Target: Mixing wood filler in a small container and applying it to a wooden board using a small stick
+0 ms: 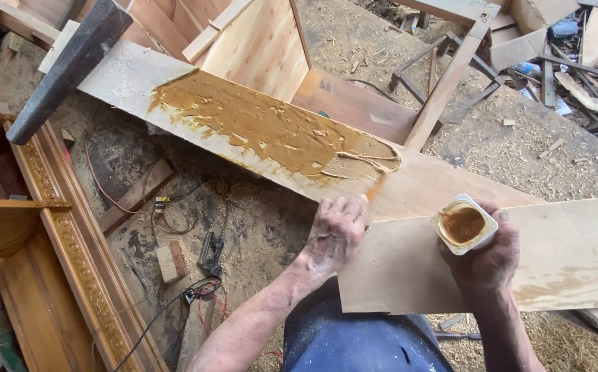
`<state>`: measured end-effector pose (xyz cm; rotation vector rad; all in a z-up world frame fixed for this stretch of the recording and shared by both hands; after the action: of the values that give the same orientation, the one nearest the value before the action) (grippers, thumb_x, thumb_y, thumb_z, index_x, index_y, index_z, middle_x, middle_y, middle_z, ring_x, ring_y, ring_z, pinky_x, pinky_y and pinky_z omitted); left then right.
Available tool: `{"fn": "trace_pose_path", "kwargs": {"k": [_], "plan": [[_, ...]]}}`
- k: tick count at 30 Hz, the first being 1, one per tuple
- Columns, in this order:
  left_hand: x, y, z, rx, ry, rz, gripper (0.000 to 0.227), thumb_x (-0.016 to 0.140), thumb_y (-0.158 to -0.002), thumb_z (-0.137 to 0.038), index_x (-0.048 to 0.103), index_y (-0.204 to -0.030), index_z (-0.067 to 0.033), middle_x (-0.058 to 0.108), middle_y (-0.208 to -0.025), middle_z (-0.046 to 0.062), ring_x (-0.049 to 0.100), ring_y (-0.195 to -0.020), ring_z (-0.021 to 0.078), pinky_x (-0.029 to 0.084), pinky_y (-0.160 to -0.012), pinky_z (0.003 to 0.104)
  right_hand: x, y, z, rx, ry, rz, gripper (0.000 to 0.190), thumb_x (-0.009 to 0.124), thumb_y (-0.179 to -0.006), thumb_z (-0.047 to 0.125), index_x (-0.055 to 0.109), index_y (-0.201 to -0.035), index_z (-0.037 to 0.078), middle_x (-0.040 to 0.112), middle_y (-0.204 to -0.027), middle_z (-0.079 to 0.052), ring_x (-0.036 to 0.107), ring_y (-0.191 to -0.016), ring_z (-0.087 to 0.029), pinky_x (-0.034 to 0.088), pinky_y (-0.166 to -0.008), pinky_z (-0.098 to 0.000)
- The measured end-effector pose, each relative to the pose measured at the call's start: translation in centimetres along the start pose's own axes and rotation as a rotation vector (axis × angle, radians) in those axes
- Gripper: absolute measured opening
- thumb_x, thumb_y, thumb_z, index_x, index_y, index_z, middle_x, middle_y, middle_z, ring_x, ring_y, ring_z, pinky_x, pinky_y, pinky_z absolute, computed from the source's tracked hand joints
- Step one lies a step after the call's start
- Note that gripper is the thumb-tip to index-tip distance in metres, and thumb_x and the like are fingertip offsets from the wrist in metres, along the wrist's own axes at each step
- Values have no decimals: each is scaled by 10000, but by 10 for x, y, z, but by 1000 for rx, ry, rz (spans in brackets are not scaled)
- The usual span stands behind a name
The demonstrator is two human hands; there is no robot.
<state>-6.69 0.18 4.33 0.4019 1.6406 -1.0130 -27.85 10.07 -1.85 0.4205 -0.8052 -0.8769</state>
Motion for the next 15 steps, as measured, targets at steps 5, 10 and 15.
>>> {"fn": "trace_pose_path", "kwargs": {"k": [5,10,15], "plan": [[0,3,35,-104,-27,-65,300,537,-1008,-184,700,-1176,3,644,-741,67,556,-575,189,436,-489,321,-3,-1,0,-4,-60,7,232,534,-953,398,691,-961,227,675,-889,10,671,-815,-181,539,-588,-348],[31,8,35,-132,-67,-64,375,629,-777,-39,703,-1139,23,632,-903,93,592,-721,239,434,-619,380,-9,-19,-4,-121,-111,202,322,488,-1020,424,649,-1047,147,667,-832,-74,673,-667,-213,555,-503,-350],[65,-11,1,-94,70,-31,413,623,-649,-76,696,-1050,-14,561,-847,51,598,-711,225,417,-606,369,-15,-24,0,-226,-51,253,369,449,-1026,425,617,-1105,106,652,-779,-143,666,-511,-251,562,-357,-344]]}}
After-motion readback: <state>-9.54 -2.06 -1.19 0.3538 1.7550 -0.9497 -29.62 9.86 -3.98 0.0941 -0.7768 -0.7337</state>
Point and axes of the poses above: each hand's wrist, its own y-axis away from the middle knuckle, its own x-axis out of the palm, z = x × y, the point moved 7 cm from there along -y, towards the middle knuckle
